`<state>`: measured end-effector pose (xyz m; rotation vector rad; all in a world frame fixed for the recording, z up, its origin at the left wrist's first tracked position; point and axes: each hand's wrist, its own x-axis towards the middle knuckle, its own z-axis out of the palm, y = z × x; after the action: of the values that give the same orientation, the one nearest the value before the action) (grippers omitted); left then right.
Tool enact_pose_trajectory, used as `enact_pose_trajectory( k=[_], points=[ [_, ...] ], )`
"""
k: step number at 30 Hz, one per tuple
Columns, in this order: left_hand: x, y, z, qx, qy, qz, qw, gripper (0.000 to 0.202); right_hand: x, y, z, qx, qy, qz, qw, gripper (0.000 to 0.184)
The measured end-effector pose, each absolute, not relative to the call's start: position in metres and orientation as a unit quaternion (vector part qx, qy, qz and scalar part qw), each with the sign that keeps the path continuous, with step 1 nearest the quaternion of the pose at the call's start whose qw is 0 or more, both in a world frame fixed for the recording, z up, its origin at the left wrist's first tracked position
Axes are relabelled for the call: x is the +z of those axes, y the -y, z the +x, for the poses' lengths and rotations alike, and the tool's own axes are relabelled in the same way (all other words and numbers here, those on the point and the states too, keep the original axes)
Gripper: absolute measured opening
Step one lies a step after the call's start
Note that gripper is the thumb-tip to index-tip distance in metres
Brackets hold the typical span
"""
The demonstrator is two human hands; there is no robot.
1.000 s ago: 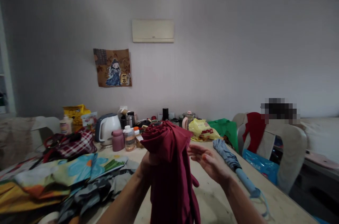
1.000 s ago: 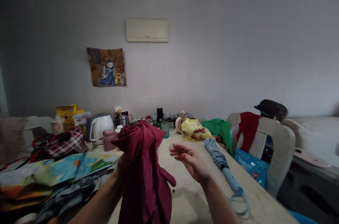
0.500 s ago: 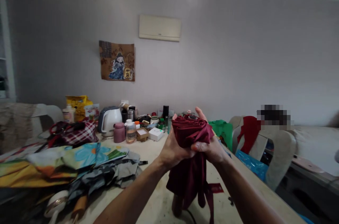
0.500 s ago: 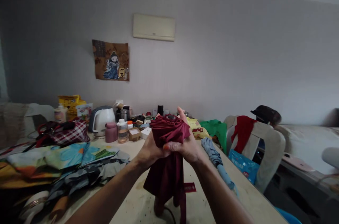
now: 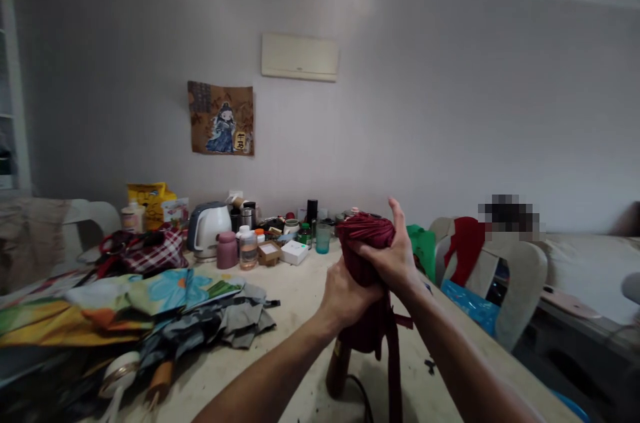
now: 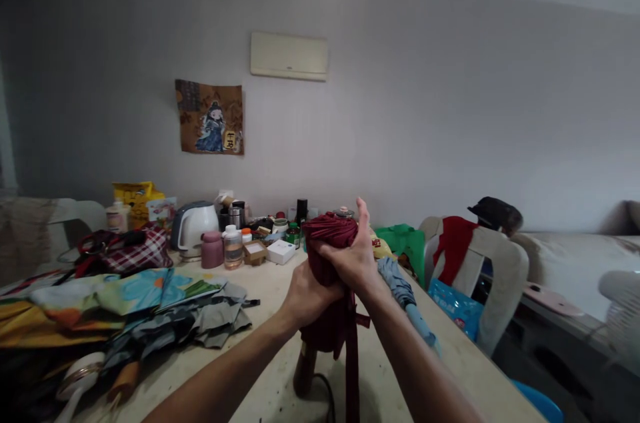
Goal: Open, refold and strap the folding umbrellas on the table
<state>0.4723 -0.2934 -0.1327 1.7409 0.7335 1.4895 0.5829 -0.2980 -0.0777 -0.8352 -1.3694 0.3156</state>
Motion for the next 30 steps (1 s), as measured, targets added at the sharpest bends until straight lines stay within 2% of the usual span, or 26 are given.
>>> enact_pose_trajectory(
  k=[3,5,7,9,12,16,19,21,25,27,30],
  points=[
    [-0.146,0.286,0.466,0.516,-0.187,0.687,0.476,0.046,-0.081,0.295,0.587,0.203,0.601,-0.332,0.699,0.102],
    [-0.156,0.277,0.46,0.442,-0.107,0.681,0.574,0.057,-0.084,0.292,0.592,0.277,0.605,-0.274,0.694,0.103],
    [-0.163,0.268,0.456,0.405,-0.046,0.667,0.624,0.072,-0.086,0.29,0.597,0.323,0.614,-0.225,0.684,0.107],
    [-0.166,0.263,0.456,0.409,-0.023,0.664,0.626,0.078,-0.086,0.289,0.599,0.33,0.619,-0.212,0.681,0.109],
    [-0.165,0.265,0.462,0.433,-0.051,0.676,0.594,0.072,-0.085,0.292,0.597,0.277,0.622,-0.269,0.681,0.117],
    [-0.164,0.283,0.474,0.507,-0.203,0.678,0.492,0.047,-0.084,0.3,0.587,0.119,0.6,-0.382,0.693,0.127],
    [-0.169,0.293,0.477,0.556,-0.32,0.651,0.407,0.036,-0.087,0.298,0.585,0.128,0.594,-0.367,0.704,0.12],
    [-0.175,0.291,0.472,0.524,-0.295,0.652,0.461,0.04,-0.091,0.292,0.588,0.19,0.592,-0.327,0.712,0.113],
    [-0.188,0.276,0.46,0.391,-0.14,0.644,0.642,0.057,-0.098,0.278,0.6,0.314,0.582,-0.218,0.717,0.104],
    [-0.192,0.271,0.46,0.401,-0.122,0.635,0.649,0.058,-0.1,0.274,0.604,0.33,0.581,-0.191,0.719,0.103],
    [-0.192,0.274,0.468,0.439,-0.205,0.648,0.588,0.042,-0.105,0.272,0.605,0.304,0.564,-0.222,0.735,0.104]
  ],
)
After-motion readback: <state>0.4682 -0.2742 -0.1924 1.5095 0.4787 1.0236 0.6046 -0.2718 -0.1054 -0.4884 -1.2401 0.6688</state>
